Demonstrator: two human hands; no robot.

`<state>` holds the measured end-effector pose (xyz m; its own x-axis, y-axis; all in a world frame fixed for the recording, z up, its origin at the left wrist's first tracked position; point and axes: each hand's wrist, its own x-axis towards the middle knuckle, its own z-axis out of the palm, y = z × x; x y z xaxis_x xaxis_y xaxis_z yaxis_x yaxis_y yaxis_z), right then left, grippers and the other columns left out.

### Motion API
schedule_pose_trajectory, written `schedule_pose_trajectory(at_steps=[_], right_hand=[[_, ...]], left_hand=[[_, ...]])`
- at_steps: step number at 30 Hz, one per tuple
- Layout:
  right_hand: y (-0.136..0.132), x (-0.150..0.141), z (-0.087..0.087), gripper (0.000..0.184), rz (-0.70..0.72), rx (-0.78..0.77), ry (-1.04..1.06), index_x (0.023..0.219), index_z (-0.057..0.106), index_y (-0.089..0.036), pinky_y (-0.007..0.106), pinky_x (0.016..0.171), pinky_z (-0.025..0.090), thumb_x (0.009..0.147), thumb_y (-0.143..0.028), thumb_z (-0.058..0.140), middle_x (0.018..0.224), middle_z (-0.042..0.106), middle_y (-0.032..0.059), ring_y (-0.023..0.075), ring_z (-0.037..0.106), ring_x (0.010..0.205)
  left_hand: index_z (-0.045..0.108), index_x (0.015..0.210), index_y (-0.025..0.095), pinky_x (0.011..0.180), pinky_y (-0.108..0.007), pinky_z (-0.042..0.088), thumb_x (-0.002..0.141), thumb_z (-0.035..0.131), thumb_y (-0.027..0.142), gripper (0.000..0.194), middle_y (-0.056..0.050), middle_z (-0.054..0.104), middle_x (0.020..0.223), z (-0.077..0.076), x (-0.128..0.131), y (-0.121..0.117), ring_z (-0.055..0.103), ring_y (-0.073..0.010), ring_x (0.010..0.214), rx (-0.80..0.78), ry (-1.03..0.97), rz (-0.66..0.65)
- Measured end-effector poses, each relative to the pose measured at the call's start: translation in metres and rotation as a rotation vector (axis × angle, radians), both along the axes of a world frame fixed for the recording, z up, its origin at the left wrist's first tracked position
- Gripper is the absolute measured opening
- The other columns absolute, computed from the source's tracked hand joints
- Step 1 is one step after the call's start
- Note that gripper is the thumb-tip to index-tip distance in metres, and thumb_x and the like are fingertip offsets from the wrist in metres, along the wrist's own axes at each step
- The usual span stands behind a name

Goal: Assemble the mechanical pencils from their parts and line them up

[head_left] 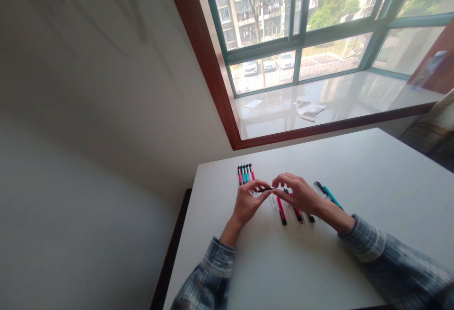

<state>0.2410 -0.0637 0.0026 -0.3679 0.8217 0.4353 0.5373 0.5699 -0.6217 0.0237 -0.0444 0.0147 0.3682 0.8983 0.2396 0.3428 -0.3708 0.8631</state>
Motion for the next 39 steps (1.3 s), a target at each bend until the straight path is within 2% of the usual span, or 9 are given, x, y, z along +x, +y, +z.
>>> schedule_pose_trajectory(at_steps=[3, 11, 16, 23, 31, 37, 39], right_hand=[[-0.001, -0.0008, 0.0009, 0.011, -0.003, 0.012, 0.005, 0.099, 0.066, -0.022, 0.032, 0.071, 0.052, 0.101, -0.032, 0.061, 0.092, 0.071, 0.0052, 0.0192, 0.065, 0.081], [0.0008, -0.0012, -0.0034, 0.027, -0.008, -0.019, -0.055, 0.085, 0.069, -0.021, 0.031, 0.069, 0.048, 0.105, -0.033, 0.055, 0.076, 0.068, 0.0029, 0.0186, 0.062, 0.074], [0.0002, -0.0002, -0.0002, 0.014, 0.012, -0.013, -0.029, 0.095, 0.07, -0.023, 0.034, 0.075, 0.051, 0.101, -0.033, 0.063, 0.088, 0.072, 0.0047, 0.0214, 0.064, 0.084], [0.0001, -0.0022, -0.0004, 0.015, 0.0, 0.027, -0.04, 0.096, 0.07, -0.023, 0.039, 0.083, 0.053, 0.103, -0.031, 0.059, 0.097, 0.072, 0.0073, 0.0237, 0.062, 0.093], [-0.0008, -0.0022, 0.0017, 0.012, -0.01, 0.03, -0.004, 0.094, 0.07, -0.023, 0.038, 0.085, 0.053, 0.101, -0.03, 0.063, 0.101, 0.072, 0.0068, 0.0235, 0.061, 0.099], [-0.0025, -0.0042, -0.0003, 0.007, 0.008, 0.055, 0.027, 0.095, 0.073, -0.024, 0.039, 0.085, 0.055, 0.097, -0.029, 0.069, 0.102, 0.072, 0.0074, 0.0247, 0.062, 0.101], [-0.0041, -0.0071, -0.0024, 0.006, 0.015, 0.061, 0.043, 0.096, 0.073, -0.024, 0.039, 0.085, 0.055, 0.096, -0.029, 0.07, 0.102, 0.072, 0.007, 0.0244, 0.061, 0.101]], left_hand=[[0.077, 0.095, 0.022, 0.079, -0.032, 0.053, 0.087, 0.077, 0.036, 0.016, -0.004, 0.079, 0.096, 0.0007, 0.0004, -0.0003, 0.072, -0.0203, 0.088, -0.002, -0.003, -0.01], [0.077, 0.093, 0.022, 0.078, -0.032, 0.051, 0.086, 0.078, 0.031, 0.012, -0.003, 0.079, 0.094, 0.0031, 0.0015, -0.0012, 0.071, -0.0195, 0.086, 0.013, -0.002, -0.028], [0.075, 0.097, 0.022, 0.079, -0.032, 0.051, 0.087, 0.078, 0.035, 0.017, -0.004, 0.079, 0.097, 0.0018, -0.0003, -0.0009, 0.072, -0.0196, 0.089, -0.003, -0.008, -0.043], [0.065, 0.123, 0.024, 0.083, -0.032, 0.052, 0.082, 0.083, 0.034, 0.046, -0.002, 0.078, 0.091, 0.003, -0.0023, -0.001, 0.073, -0.02, 0.089, -0.096, -0.074, -0.004], [0.061, 0.131, 0.025, 0.086, -0.033, 0.051, 0.08, 0.085, 0.037, 0.057, -0.004, 0.078, 0.093, 0.0019, -0.0034, -0.0001, 0.072, -0.0215, 0.094, -0.137, -0.113, 0.012], [0.052, 0.142, 0.023, 0.078, -0.03, 0.052, 0.074, 0.089, 0.032, 0.079, -0.004, 0.077, 0.09, -0.0006, -0.0011, 0.0033, 0.071, -0.0184, 0.083, -0.283, -0.322, 0.014], [0.052, 0.142, 0.022, 0.077, -0.029, 0.053, 0.072, 0.091, 0.032, 0.08, -0.003, 0.076, 0.086, -0.0007, 0.0005, 0.0033, 0.07, -0.0174, 0.08, -0.335, -0.378, 0.013]])
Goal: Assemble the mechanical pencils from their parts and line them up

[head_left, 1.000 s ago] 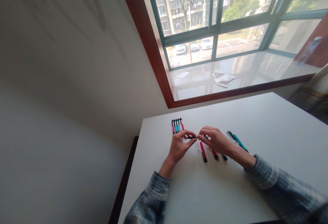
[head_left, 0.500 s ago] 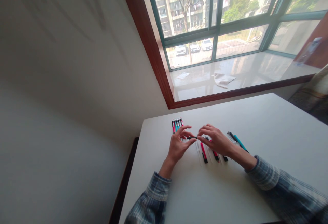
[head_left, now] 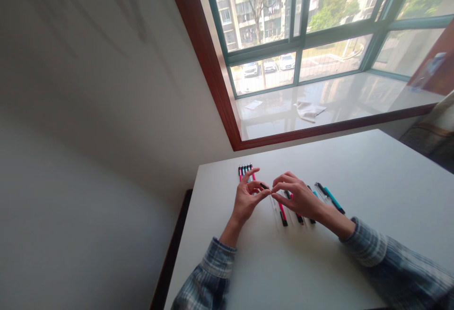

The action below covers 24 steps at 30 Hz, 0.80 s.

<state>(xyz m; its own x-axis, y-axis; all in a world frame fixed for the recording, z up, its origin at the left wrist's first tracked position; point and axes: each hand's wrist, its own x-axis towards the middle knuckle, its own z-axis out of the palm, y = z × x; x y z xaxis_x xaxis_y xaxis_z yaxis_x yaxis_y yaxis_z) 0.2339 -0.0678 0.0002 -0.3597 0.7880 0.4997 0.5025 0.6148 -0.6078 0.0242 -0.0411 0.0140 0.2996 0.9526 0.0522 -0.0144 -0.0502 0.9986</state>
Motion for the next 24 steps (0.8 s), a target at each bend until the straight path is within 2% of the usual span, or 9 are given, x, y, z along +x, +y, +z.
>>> schedule_pose_trajectory(at_steps=[6, 8, 10, 13, 17, 20, 24], right_hand=[[-0.003, -0.004, 0.001, 0.01, 0.018, -0.024, -0.031, 0.097, 0.074, -0.024, 0.039, 0.085, 0.056, 0.099, -0.03, 0.066, 0.101, 0.073, 0.0071, 0.0244, 0.061, 0.101], [-0.002, -0.001, 0.005, 0.012, 0.027, -0.037, -0.078, 0.104, 0.074, -0.024, 0.041, 0.088, 0.056, 0.097, -0.032, 0.068, 0.104, 0.073, 0.0076, 0.0257, 0.061, 0.104], [-0.001, 0.004, 0.01, 0.029, 0.018, -0.066, -0.152, 0.119, 0.071, -0.025, 0.045, 0.093, 0.055, 0.093, -0.037, 0.073, 0.111, 0.073, 0.0087, 0.0284, 0.059, 0.111], [-0.003, 0.01, 0.015, 0.066, 0.0, -0.138, -0.27, 0.145, 0.056, -0.023, 0.049, 0.099, 0.053, 0.086, -0.045, 0.079, 0.122, 0.071, 0.0122, 0.0335, 0.053, 0.125], [-0.008, 0.013, 0.017, 0.106, 0.054, -0.237, -0.404, 0.159, 0.038, -0.023, 0.053, 0.103, 0.049, 0.071, -0.053, 0.089, 0.123, 0.071, 0.0139, 0.0384, 0.049, 0.13], [-0.011, 0.013, 0.015, 0.118, 0.064, -0.269, -0.483, 0.16, 0.035, -0.025, 0.055, 0.102, 0.046, 0.062, -0.057, 0.092, 0.123, 0.071, 0.0147, 0.041, 0.049, 0.129], [-0.012, 0.012, 0.012, 0.119, 0.088, -0.271, -0.54, 0.16, 0.037, -0.026, 0.054, 0.102, 0.045, 0.059, -0.056, 0.094, 0.126, 0.069, 0.015, 0.0422, 0.048, 0.13]], left_hand=[[0.065, 0.117, 0.019, 0.073, -0.027, 0.053, 0.072, 0.091, 0.032, 0.054, 0.0, 0.07, 0.079, 0.001, 0.003, -0.001, 0.067, -0.0145, 0.074, -0.044, -0.024, -0.026], [0.067, 0.111, 0.018, 0.073, -0.028, 0.054, 0.073, 0.09, 0.033, 0.047, -0.001, 0.071, 0.079, 0.0, 0.002, 0.0, 0.068, -0.0158, 0.075, -0.052, -0.025, -0.039], [0.068, 0.103, 0.017, 0.076, -0.03, 0.055, 0.072, 0.09, 0.033, 0.041, -0.004, 0.073, 0.084, -0.002, 0.0, 0.002, 0.07, -0.0173, 0.079, -0.057, -0.037, -0.01], [0.07, 0.097, 0.016, 0.08, -0.031, 0.057, 0.07, 0.091, 0.033, 0.038, -0.006, 0.075, 0.092, -0.006, -0.002, 0.005, 0.071, -0.018, 0.083, -0.057, -0.061, 0.062], [0.071, 0.098, 0.016, 0.08, -0.031, 0.057, 0.071, 0.09, 0.034, 0.037, -0.006, 0.076, 0.092, -0.007, -0.003, 0.008, 0.072, -0.0179, 0.082, -0.057, -0.074, 0.09], [0.069, 0.103, 0.017, 0.077, -0.029, 0.055, 0.075, 0.087, 0.036, 0.038, -0.005, 0.076, 0.087, -0.006, -0.003, 0.01, 0.07, -0.0158, 0.075, -0.038, -0.085, 0.111], [0.066, 0.109, 0.019, 0.073, -0.028, 0.053, 0.08, 0.084, 0.038, 0.039, -0.003, 0.076, 0.085, -0.006, -0.003, 0.011, 0.067, -0.0133, 0.068, -0.02, -0.086, 0.124]])
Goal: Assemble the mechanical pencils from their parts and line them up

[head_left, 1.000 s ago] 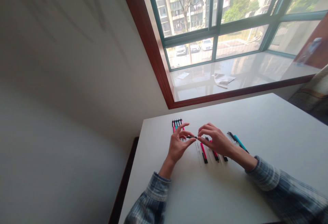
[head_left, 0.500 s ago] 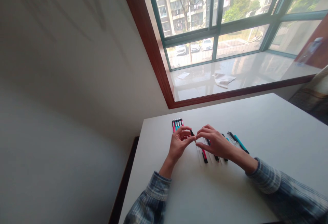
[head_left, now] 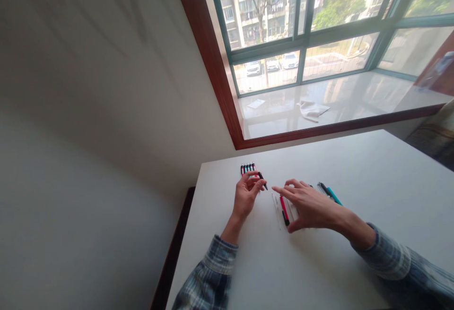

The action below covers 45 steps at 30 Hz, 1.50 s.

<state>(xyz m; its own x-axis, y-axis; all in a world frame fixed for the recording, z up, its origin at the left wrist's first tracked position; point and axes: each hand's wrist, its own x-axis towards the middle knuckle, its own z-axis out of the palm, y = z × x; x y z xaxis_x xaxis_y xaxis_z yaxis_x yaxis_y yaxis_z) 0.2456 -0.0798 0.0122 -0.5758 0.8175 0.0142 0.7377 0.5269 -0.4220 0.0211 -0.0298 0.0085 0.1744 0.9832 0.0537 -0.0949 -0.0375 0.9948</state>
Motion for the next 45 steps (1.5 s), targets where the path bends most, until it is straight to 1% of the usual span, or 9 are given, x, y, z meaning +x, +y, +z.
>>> schedule_pose_trajectory(at_steps=[6, 11, 14, 17, 23, 28, 31, 35, 45], right_hand=[[0.0, -0.002, 0.001, 0.111, -0.005, 0.047, 0.012, 0.159, 0.037, -0.028, 0.054, 0.102, 0.048, 0.064, -0.043, 0.093, 0.127, 0.068, 0.0141, 0.0404, 0.051, 0.128], [0.001, -0.007, 0.011, 0.112, -0.107, 0.233, 0.176, 0.164, 0.024, -0.03, 0.055, 0.103, 0.051, 0.073, -0.037, 0.09, 0.135, 0.063, 0.0136, 0.0362, 0.054, 0.123], [0.0, -0.011, 0.013, 0.113, -0.111, 0.324, 0.247, 0.164, 0.022, -0.029, 0.057, 0.103, 0.051, 0.074, -0.035, 0.089, 0.136, 0.063, 0.0144, 0.0369, 0.055, 0.124], [-0.001, -0.014, 0.011, 0.113, -0.111, 0.365, 0.273, 0.165, 0.022, -0.027, 0.058, 0.102, 0.053, 0.074, -0.034, 0.089, 0.138, 0.062, 0.0154, 0.0382, 0.056, 0.125], [0.001, -0.015, 0.007, 0.109, -0.079, 0.377, 0.263, 0.164, 0.025, -0.028, 0.059, 0.104, 0.052, 0.075, -0.028, 0.088, 0.142, 0.061, 0.0148, 0.0389, 0.053, 0.129], [0.001, -0.014, 0.006, 0.107, -0.073, 0.384, 0.249, 0.163, 0.026, -0.028, 0.06, 0.106, 0.051, 0.076, -0.028, 0.088, 0.142, 0.06, 0.0149, 0.039, 0.052, 0.13], [0.002, -0.014, 0.007, 0.103, -0.075, 0.387, 0.239, 0.163, 0.028, -0.03, 0.06, 0.106, 0.051, 0.078, -0.026, 0.087, 0.143, 0.06, 0.0141, 0.0388, 0.052, 0.13], [0.002, -0.013, 0.008, 0.097, -0.072, 0.391, 0.241, 0.161, 0.031, -0.033, 0.06, 0.107, 0.05, 0.081, -0.025, 0.084, 0.144, 0.059, 0.0127, 0.0385, 0.053, 0.13], [0.002, -0.013, 0.007, 0.097, -0.059, 0.396, 0.248, 0.161, 0.032, -0.034, 0.059, 0.106, 0.052, 0.08, -0.026, 0.086, 0.145, 0.058, 0.0119, 0.0379, 0.053, 0.131]], left_hand=[[0.067, 0.109, 0.019, 0.071, -0.028, 0.052, 0.079, 0.083, 0.038, 0.039, -0.003, 0.074, 0.085, 0.001, 0.0, -0.001, 0.069, -0.0154, 0.072, -0.034, 0.03, 0.039], [0.068, 0.109, 0.017, 0.074, -0.03, 0.053, 0.078, 0.084, 0.037, 0.04, -0.005, 0.076, 0.088, 0.004, 0.004, -0.005, 0.071, -0.0168, 0.074, -0.07, 0.043, 0.027], [0.069, 0.105, 0.017, 0.076, -0.032, 0.055, 0.077, 0.085, 0.038, 0.038, -0.006, 0.077, 0.087, 0.005, 0.008, -0.007, 0.072, -0.0184, 0.076, -0.07, 0.055, 0.008], [0.07, 0.105, 0.016, 0.079, -0.033, 0.056, 0.078, 0.085, 0.038, 0.037, -0.006, 0.077, 0.086, 0.005, 0.009, -0.008, 0.073, -0.0204, 0.08, -0.071, 0.063, -0.021], [0.075, 0.104, 0.015, 0.084, -0.034, 0.058, 0.079, 0.084, 0.038, 0.035, -0.011, 0.077, 0.099, -0.001, 0.009, -0.007, 0.074, -0.0221, 0.089, -0.065, 0.069, -0.096], [0.078, 0.106, 0.015, 0.091, -0.039, 0.058, 0.08, 0.084, 0.039, 0.036, -0.012, 0.078, 0.106, 0.0, 0.008, -0.007, 0.074, -0.0255, 0.097, -0.065, 0.061, -0.147], [0.079, 0.106, 0.014, 0.092, -0.041, 0.058, 0.079, 0.084, 0.04, 0.037, -0.013, 0.079, 0.105, 0.0, 0.006, -0.006, 0.073, -0.0274, 0.099, -0.076, 0.075, -0.177], [0.079, 0.104, 0.015, 0.091, -0.04, 0.057, 0.078, 0.086, 0.041, 0.037, -0.013, 0.079, 0.103, 0.0, 0.006, -0.005, 0.073, -0.0271, 0.098, -0.092, 0.077, -0.194], [0.078, 0.101, 0.016, 0.091, -0.037, 0.056, 0.075, 0.087, 0.039, 0.035, -0.01, 0.079, 0.102, 0.003, 0.008, -0.007, 0.073, -0.0242, 0.096, -0.12, 0.001, -0.196]])
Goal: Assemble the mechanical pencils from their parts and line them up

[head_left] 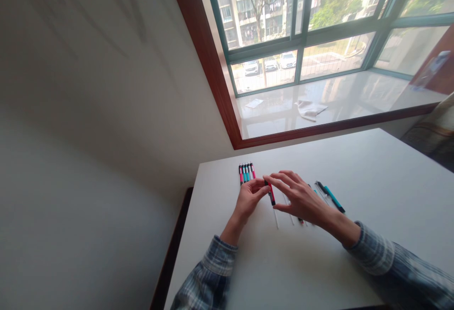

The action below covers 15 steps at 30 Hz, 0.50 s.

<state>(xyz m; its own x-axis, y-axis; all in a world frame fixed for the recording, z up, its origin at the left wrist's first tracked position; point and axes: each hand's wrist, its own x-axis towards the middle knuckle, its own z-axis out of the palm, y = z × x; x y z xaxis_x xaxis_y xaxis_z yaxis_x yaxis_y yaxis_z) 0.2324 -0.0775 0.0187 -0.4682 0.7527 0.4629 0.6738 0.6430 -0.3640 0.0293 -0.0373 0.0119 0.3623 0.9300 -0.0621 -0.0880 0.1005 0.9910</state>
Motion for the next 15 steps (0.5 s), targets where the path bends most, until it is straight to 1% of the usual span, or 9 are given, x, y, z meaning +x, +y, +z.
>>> schedule_pose_trajectory(at_steps=[2, 3, 4, 5, 7, 8, 9, 11, 15], right_hand=[[0.002, 0.004, 0.0, 0.1, -0.01, -0.006, 0.009, 0.161, 0.032, -0.033, 0.059, 0.107, 0.051, 0.079, -0.028, 0.088, 0.147, 0.057, 0.0119, 0.0378, 0.051, 0.132], [0.003, 0.007, 0.0, 0.098, -0.018, -0.01, 0.019, 0.16, 0.034, -0.031, 0.058, 0.106, 0.051, 0.079, -0.029, 0.088, 0.146, 0.058, 0.012, 0.0373, 0.051, 0.131], [0.005, 0.01, 0.0, 0.091, -0.024, -0.018, 0.029, 0.158, 0.04, -0.03, 0.057, 0.105, 0.052, 0.08, -0.029, 0.087, 0.142, 0.061, 0.0118, 0.0363, 0.053, 0.129], [0.006, 0.013, 0.0, 0.079, -0.022, -0.029, 0.035, 0.152, 0.048, -0.03, 0.055, 0.103, 0.053, 0.082, -0.028, 0.085, 0.135, 0.065, 0.0111, 0.0346, 0.056, 0.124], [0.009, 0.017, -0.003, 0.045, 0.009, -0.061, 0.031, 0.132, 0.067, -0.03, 0.051, 0.096, 0.056, 0.089, -0.027, 0.078, 0.117, 0.073, 0.0087, 0.0307, 0.061, 0.111], [0.01, 0.018, -0.005, 0.029, 0.036, -0.08, 0.023, 0.12, 0.073, -0.029, 0.048, 0.093, 0.056, 0.091, -0.027, 0.076, 0.109, 0.074, 0.0076, 0.029, 0.063, 0.106], [0.011, 0.019, -0.007, 0.019, 0.064, -0.099, 0.014, 0.111, 0.076, -0.029, 0.046, 0.091, 0.056, 0.093, -0.028, 0.074, 0.103, 0.075, 0.0069, 0.0277, 0.063, 0.101], [0.011, 0.018, -0.012, 0.012, 0.109, -0.13, 0.003, 0.103, 0.078, -0.028, 0.044, 0.088, 0.055, 0.092, -0.031, 0.076, 0.098, 0.076, 0.0066, 0.0264, 0.064, 0.098], [0.01, 0.012, -0.02, 0.016, 0.149, -0.174, -0.008, 0.103, 0.079, -0.027, 0.042, 0.087, 0.054, 0.088, -0.032, 0.08, 0.098, 0.076, 0.0067, 0.0257, 0.064, 0.096]], left_hand=[[0.079, 0.098, 0.016, 0.09, -0.036, 0.056, 0.075, 0.088, 0.038, 0.033, -0.009, 0.079, 0.099, 0.001, -0.001, 0.0, 0.073, -0.0231, 0.094, -0.004, -0.003, 0.02], [0.079, 0.096, 0.016, 0.089, -0.035, 0.056, 0.075, 0.088, 0.037, 0.032, -0.009, 0.079, 0.098, 0.002, -0.003, 0.001, 0.072, -0.0224, 0.092, -0.003, -0.001, 0.039], [0.079, 0.095, 0.016, 0.089, -0.035, 0.056, 0.074, 0.088, 0.037, 0.031, -0.008, 0.079, 0.096, 0.003, -0.004, 0.002, 0.072, -0.0218, 0.09, -0.001, 0.003, 0.061], [0.079, 0.094, 0.016, 0.088, -0.034, 0.056, 0.074, 0.088, 0.036, 0.03, -0.008, 0.079, 0.096, 0.003, -0.006, 0.002, 0.072, -0.0214, 0.089, 0.003, 0.005, 0.086], [0.079, 0.095, 0.016, 0.086, -0.034, 0.055, 0.074, 0.088, 0.036, 0.031, -0.009, 0.079, 0.097, 0.005, -0.01, 0.005, 0.072, -0.0212, 0.088, 0.011, 0.006, 0.137], [0.079, 0.097, 0.016, 0.086, -0.034, 0.055, 0.074, 0.088, 0.036, 0.032, -0.009, 0.079, 0.097, 0.006, -0.011, 0.006, 0.072, -0.0214, 0.088, 0.013, 0.004, 0.159], [0.079, 0.098, 0.015, 0.086, -0.034, 0.055, 0.073, 0.088, 0.036, 0.033, -0.009, 0.08, 0.098, 0.006, -0.013, 0.006, 0.073, -0.0216, 0.089, 0.014, 0.003, 0.175], [0.079, 0.1, 0.015, 0.086, -0.034, 0.055, 0.073, 0.089, 0.036, 0.035, -0.01, 0.08, 0.099, 0.007, -0.013, 0.007, 0.073, -0.0217, 0.089, 0.015, 0.001, 0.191], [0.08, 0.097, 0.016, 0.084, -0.033, 0.055, 0.072, 0.09, 0.035, 0.033, -0.008, 0.08, 0.097, 0.007, -0.011, 0.007, 0.072, -0.021, 0.087, 0.021, -0.009, 0.185]])
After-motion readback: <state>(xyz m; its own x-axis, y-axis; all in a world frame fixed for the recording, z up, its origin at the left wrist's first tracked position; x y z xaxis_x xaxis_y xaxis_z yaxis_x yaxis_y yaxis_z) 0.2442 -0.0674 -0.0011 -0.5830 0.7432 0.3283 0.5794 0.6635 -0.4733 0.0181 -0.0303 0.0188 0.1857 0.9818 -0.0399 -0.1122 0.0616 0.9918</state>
